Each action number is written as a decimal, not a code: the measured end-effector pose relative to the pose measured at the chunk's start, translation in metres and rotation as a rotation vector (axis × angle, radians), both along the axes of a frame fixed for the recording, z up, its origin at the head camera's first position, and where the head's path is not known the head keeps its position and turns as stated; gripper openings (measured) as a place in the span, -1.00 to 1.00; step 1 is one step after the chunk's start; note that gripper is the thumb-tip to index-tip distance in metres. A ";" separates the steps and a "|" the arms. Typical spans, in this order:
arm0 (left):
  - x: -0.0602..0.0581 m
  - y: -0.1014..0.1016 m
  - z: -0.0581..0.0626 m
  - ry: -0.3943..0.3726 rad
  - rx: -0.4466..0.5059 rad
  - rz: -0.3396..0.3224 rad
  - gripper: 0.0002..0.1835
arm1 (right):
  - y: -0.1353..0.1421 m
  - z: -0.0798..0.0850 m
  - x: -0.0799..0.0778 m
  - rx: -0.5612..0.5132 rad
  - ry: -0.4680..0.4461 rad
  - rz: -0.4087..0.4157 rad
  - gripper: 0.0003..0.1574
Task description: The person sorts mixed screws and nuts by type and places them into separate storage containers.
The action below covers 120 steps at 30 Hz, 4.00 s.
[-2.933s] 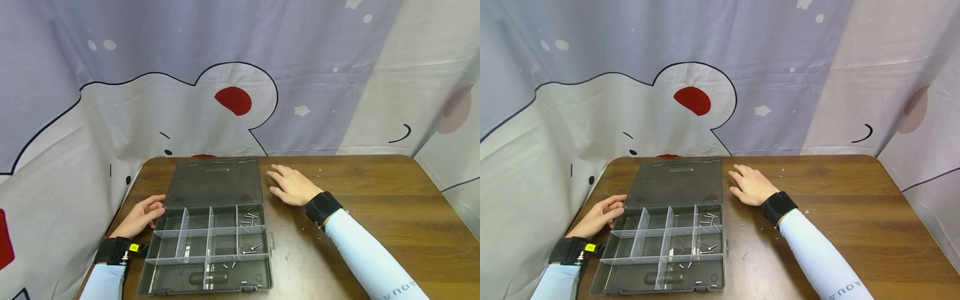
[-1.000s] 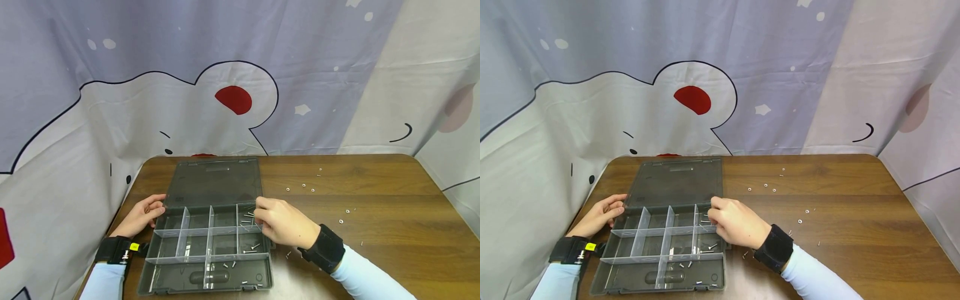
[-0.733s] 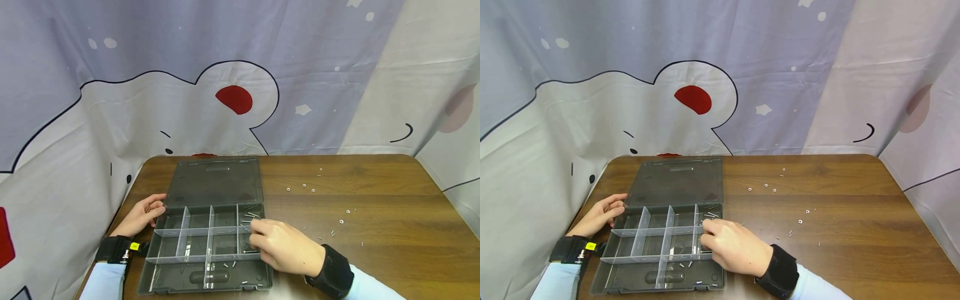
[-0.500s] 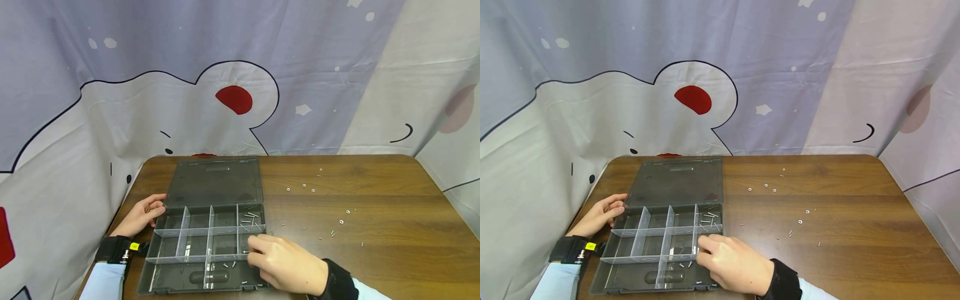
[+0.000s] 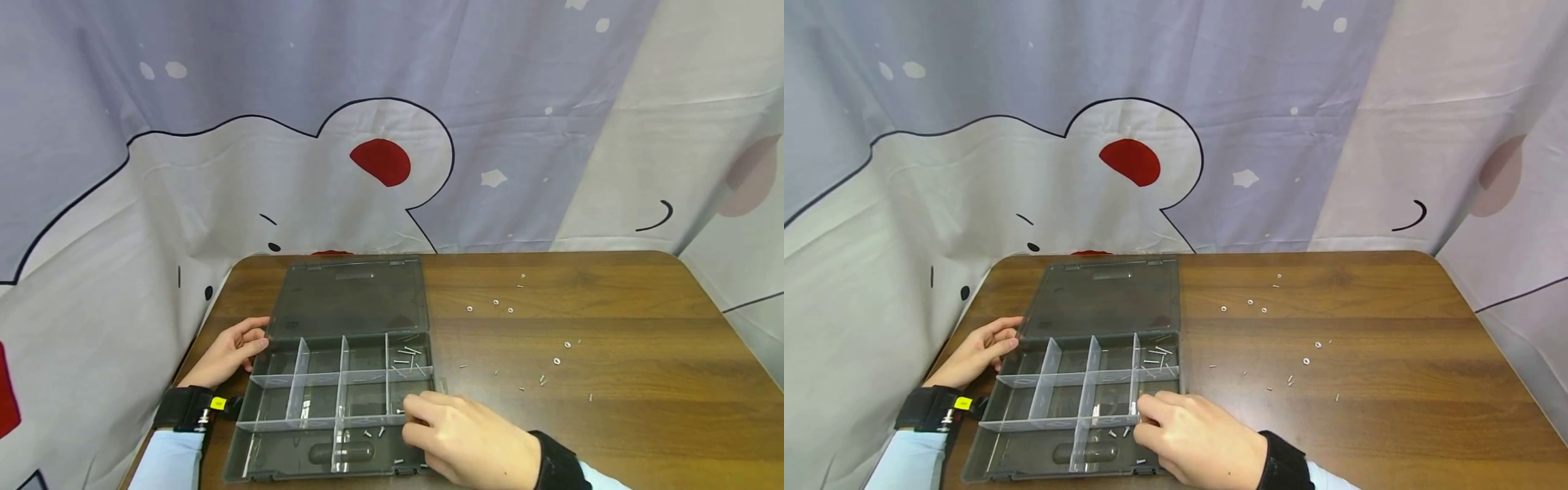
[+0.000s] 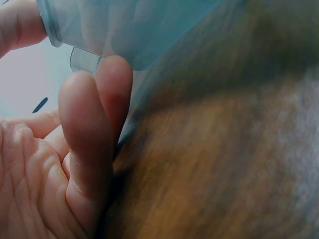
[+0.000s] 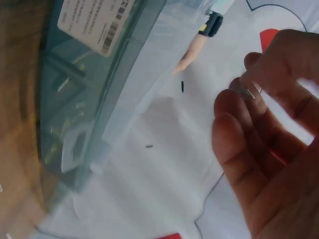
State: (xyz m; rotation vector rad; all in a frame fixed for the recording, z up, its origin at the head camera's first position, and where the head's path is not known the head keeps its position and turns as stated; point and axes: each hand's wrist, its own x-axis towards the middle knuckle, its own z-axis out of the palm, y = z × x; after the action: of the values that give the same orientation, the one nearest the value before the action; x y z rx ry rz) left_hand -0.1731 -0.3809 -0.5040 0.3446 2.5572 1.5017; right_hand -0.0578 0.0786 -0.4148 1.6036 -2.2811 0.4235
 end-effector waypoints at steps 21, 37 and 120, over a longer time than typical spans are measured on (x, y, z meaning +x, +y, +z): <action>0.002 0.000 0.002 0.000 0.008 -0.014 -0.44 | 0.014 0.001 -0.001 0.159 0.027 -0.089 0.34; -0.001 -0.002 -0.001 0.006 0.016 -0.027 -0.44 | 0.044 -0.014 -0.050 0.176 -0.185 -0.304 0.21; 0.000 -0.002 0.001 -0.044 0.011 -0.006 -0.39 | 0.040 -0.009 -0.099 -0.132 -0.152 -0.368 -0.65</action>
State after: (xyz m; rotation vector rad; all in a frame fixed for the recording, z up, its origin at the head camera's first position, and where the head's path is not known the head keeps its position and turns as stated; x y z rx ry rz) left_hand -0.1727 -0.3827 -0.5028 0.3167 2.5122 1.5050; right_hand -0.1564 0.1181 -0.4234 1.0898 -2.5303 0.6007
